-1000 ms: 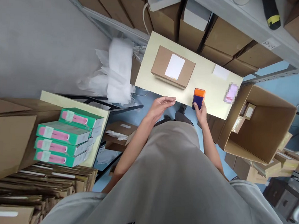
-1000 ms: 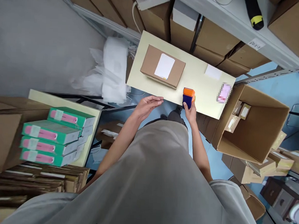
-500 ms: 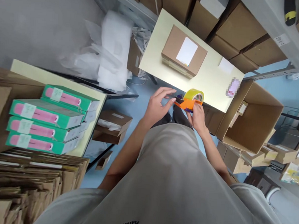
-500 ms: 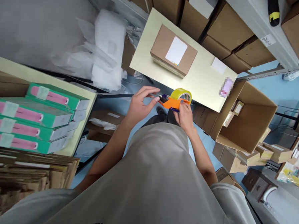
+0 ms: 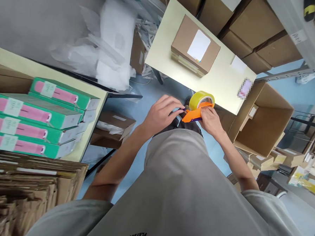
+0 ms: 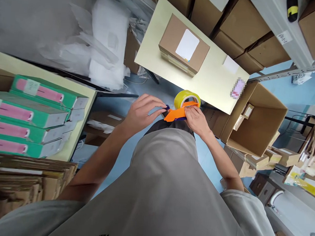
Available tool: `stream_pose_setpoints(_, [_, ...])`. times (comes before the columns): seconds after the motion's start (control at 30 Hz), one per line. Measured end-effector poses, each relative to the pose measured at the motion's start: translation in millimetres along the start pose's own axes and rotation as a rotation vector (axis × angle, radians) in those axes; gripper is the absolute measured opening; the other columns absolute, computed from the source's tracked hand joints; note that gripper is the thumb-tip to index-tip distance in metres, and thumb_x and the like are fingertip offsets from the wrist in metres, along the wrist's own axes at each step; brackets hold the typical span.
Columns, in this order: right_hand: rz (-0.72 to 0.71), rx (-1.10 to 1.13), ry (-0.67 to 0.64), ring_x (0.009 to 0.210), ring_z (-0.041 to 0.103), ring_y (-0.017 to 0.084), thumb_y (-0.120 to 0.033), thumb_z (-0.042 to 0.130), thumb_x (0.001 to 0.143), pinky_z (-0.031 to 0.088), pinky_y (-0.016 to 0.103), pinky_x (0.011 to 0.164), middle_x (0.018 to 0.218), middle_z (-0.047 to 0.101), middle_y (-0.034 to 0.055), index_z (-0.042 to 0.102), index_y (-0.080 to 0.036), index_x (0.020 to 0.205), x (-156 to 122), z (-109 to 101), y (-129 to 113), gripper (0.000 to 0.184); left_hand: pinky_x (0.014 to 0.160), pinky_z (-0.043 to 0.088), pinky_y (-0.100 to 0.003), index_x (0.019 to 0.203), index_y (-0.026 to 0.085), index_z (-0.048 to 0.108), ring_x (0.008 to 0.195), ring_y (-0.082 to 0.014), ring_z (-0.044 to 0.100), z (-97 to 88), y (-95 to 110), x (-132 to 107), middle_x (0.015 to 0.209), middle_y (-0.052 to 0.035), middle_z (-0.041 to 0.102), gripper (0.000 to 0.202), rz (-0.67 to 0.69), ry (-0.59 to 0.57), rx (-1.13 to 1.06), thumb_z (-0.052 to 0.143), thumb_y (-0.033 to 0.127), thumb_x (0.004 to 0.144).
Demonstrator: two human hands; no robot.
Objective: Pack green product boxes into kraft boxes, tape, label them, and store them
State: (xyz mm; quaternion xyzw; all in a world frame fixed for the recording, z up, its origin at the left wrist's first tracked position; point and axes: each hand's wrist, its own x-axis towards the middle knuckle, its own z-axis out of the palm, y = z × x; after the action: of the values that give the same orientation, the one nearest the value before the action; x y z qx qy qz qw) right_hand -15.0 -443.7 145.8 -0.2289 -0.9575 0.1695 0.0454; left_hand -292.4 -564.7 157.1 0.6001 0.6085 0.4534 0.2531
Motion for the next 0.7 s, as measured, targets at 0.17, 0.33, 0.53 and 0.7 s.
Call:
stream_pose_setpoints(0.17, [-0.003,0.008,-0.048,0.123,0.078,0.034,-0.026,0.053,0.116,0.061,0.060,0.118,0.130,0.083,0.0160,0.071,-0.021,0.144,0.7,-7.8,0.4,0.033,0.096,0.060,-0.046,0.104,0.027,0.078,0.099,-0.0251,0.073,-2.3,-1.9,-3.0,0.103,-0.0063,0.080,0.022,0.028,-0.003,0.009,0.065,0.041,0.115])
stream_pose_setpoints(0.33, [-0.012,0.030,-0.061,0.126,0.077,0.035,-0.033,0.055,0.117,0.060,0.062,0.120,0.133,0.082,0.0172,0.070,-0.019,0.144,5.8,-13.8,9.4,0.034,0.094,0.060,-0.044,0.105,0.027,0.075,0.099,-0.0243,0.072,-1.3,1.5,-6.4,0.103,-0.0066,0.079,0.028,0.025,0.005,0.059,0.055,0.041,0.119])
stream_pose_setpoints(0.53, [-0.044,0.003,-0.133,0.126,0.076,0.037,-0.039,0.054,0.118,0.060,0.058,0.118,0.129,0.081,0.0201,0.064,-0.015,0.142,12.1,-15.7,20.5,0.036,0.093,0.058,-0.042,0.104,0.026,0.072,0.102,-0.0253,0.071,11.3,-3.9,2.4,0.107,-0.0088,0.079,0.035,-0.043,-0.006,0.119,0.046,0.044,0.121])
stream_pose_setpoints(0.7, [0.118,-0.095,-0.316,0.108,0.075,0.038,-0.045,0.051,0.119,0.060,0.054,0.106,0.107,0.080,0.0193,0.064,-0.016,0.126,-3.0,-6.7,57.2,0.033,0.094,0.059,-0.043,0.101,0.027,0.070,0.093,-0.0255,0.069,19.5,-47.1,12.7,0.107,-0.0091,0.078,0.036,-0.232,0.028,0.073,0.050,0.051,0.119])
